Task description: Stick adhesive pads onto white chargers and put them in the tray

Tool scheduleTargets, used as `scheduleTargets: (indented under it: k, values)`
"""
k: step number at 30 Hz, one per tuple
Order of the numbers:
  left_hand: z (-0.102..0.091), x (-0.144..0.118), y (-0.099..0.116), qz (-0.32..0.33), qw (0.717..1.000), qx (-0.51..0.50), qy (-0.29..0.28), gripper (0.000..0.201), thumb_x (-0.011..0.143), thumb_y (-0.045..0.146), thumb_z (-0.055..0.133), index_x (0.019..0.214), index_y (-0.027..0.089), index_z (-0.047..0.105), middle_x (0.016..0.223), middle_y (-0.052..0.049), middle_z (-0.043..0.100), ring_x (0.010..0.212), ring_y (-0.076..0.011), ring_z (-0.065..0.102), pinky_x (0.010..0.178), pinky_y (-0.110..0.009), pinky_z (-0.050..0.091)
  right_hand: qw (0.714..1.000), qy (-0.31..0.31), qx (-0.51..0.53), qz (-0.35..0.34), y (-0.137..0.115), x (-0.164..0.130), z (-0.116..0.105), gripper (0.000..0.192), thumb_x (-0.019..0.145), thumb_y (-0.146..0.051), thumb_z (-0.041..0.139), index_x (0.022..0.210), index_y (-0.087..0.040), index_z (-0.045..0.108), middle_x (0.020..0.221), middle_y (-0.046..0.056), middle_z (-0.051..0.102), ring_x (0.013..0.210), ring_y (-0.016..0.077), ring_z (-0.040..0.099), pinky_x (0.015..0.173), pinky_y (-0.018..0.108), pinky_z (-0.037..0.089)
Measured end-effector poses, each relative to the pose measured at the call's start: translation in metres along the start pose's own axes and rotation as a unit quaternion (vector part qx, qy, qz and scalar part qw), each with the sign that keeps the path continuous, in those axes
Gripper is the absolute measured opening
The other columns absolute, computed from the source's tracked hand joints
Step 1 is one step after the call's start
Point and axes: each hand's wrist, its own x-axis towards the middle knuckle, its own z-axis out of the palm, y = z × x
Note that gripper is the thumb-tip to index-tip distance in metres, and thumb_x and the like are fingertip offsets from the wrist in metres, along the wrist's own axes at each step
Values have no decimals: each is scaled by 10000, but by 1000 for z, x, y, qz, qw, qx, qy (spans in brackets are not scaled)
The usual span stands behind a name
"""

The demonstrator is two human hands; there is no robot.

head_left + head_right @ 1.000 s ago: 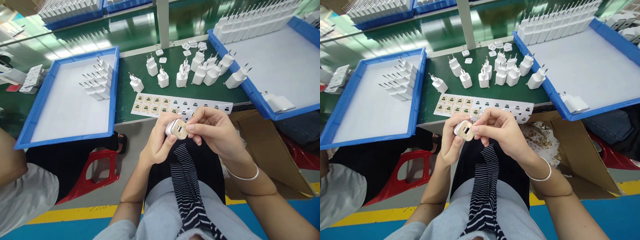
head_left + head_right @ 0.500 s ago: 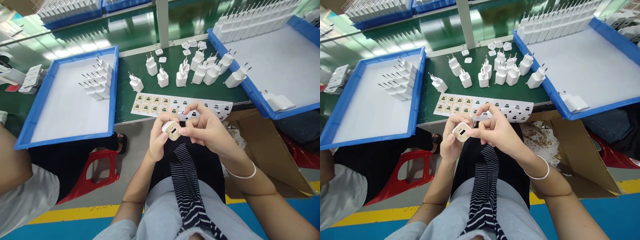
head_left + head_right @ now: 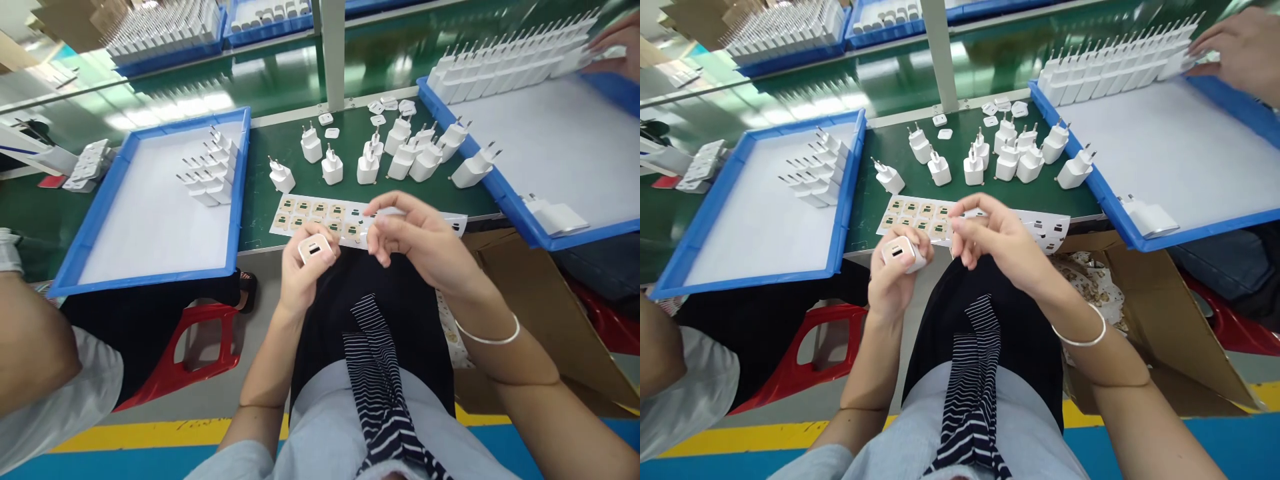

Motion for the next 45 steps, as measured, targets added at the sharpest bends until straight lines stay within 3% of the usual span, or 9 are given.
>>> scheduleTargets:
  k: [6, 8, 13, 20, 26, 32, 36, 39, 45]
  values:
    - [-38, 53, 22, 97, 965, 244, 24, 427, 818, 499, 785, 1020, 234, 518, 879, -2, 578, 729, -132, 574, 678, -296, 486, 893, 64, -380, -234, -55, 100, 7, 103, 945, -190, 590, 1013, -153, 657, 923, 30, 656, 836, 155, 656, 804, 314, 554]
    - [-52, 83, 29, 138, 935, 327, -11, 526, 764, 497, 841, 1056, 242, 485, 976, -31, 598, 894, -198, 619, 824, -397, 531, 814, 42, -551, -177, -60, 148, 15, 324, 893, -97, 602, 1208, -132, 669, 1196, 67, 653, 1157, 251, 634, 1011, 438, 512]
    - [-92, 166, 47, 209, 855, 475, 28, 408, 722, 394, 883, 837, 231, 527, 923, -50, 610, 1051, -289, 604, 1008, -538, 494, 793, -21, -608, -42, -37, 229, 35, 414, 636, 13, 845, 1027, -87, 751, 1164, 158, 710, 1151, 383, 666, 1048, 592, 487]
    - [-75, 212, 46, -11, 722, 691, 28, 533, 427, 278, 992, 665, 192, 523, 828, -23, 635, 1086, -326, 630, 1060, -542, 459, 924, 137, -346, -85, -43, 217, 4, 221, 692, 28, 735, 853, -101, 656, 1009, 88, 689, 1126, 271, 646, 1085, 462, 486]
    - [-36, 215, 21, -69, 672, 737, -33, 427, 543, 246, 959, 725, 164, 581, 885, -37, 669, 1233, -382, 609, 1201, -640, 229, 985, 87, -123, -87, -54, 160, -21, 258, 822, -108, 680, 1044, -196, 581, 961, 11, 712, 844, 149, 728, 897, 339, 600]
    - [-41, 167, 54, 95, 811, 575, -48, 804, 543, 398, 986, 1220, 185, 609, 1338, -127, 629, 1444, -435, 407, 1227, -752, 85, 997, 45, 43, -52, -28, 103, -25, 197, 825, -246, 707, 1006, -211, 637, 1075, 39, 740, 1042, 176, 718, 941, 323, 604]
    - [-31, 97, 58, 159, 879, 381, -239, 1023, 675, 495, 906, 1525, 267, 384, 1488, -133, 562, 1448, -375, 493, 1173, -598, 431, 994, 9, 107, -22, -2, 70, -14, 292, 845, -382, 713, 1065, -197, 664, 1118, 88, 739, 1098, 220, 709, 922, 361, 629]
    - [-25, 49, 31, 154, 950, 250, -108, 609, 794, 436, 834, 1331, 272, 599, 1291, -96, 711, 1206, -295, 703, 1020, -463, 593, 990, -53, 130, 26, 19, 49, -5, 373, 840, -457, 736, 1108, -211, 652, 1117, 85, 738, 1026, 209, 720, 924, 369, 632]
    - [-48, -7, 9, 141, 929, 340, -33, 462, 829, 340, 805, 1265, 265, 673, 1266, -86, 745, 1240, -295, 689, 1154, -526, 504, 934, 1, -328, -138, 42, 23, -23, 332, 851, -346, 770, 1144, -244, 651, 1157, 93, 667, 1038, 243, 638, 911, 416, 560]
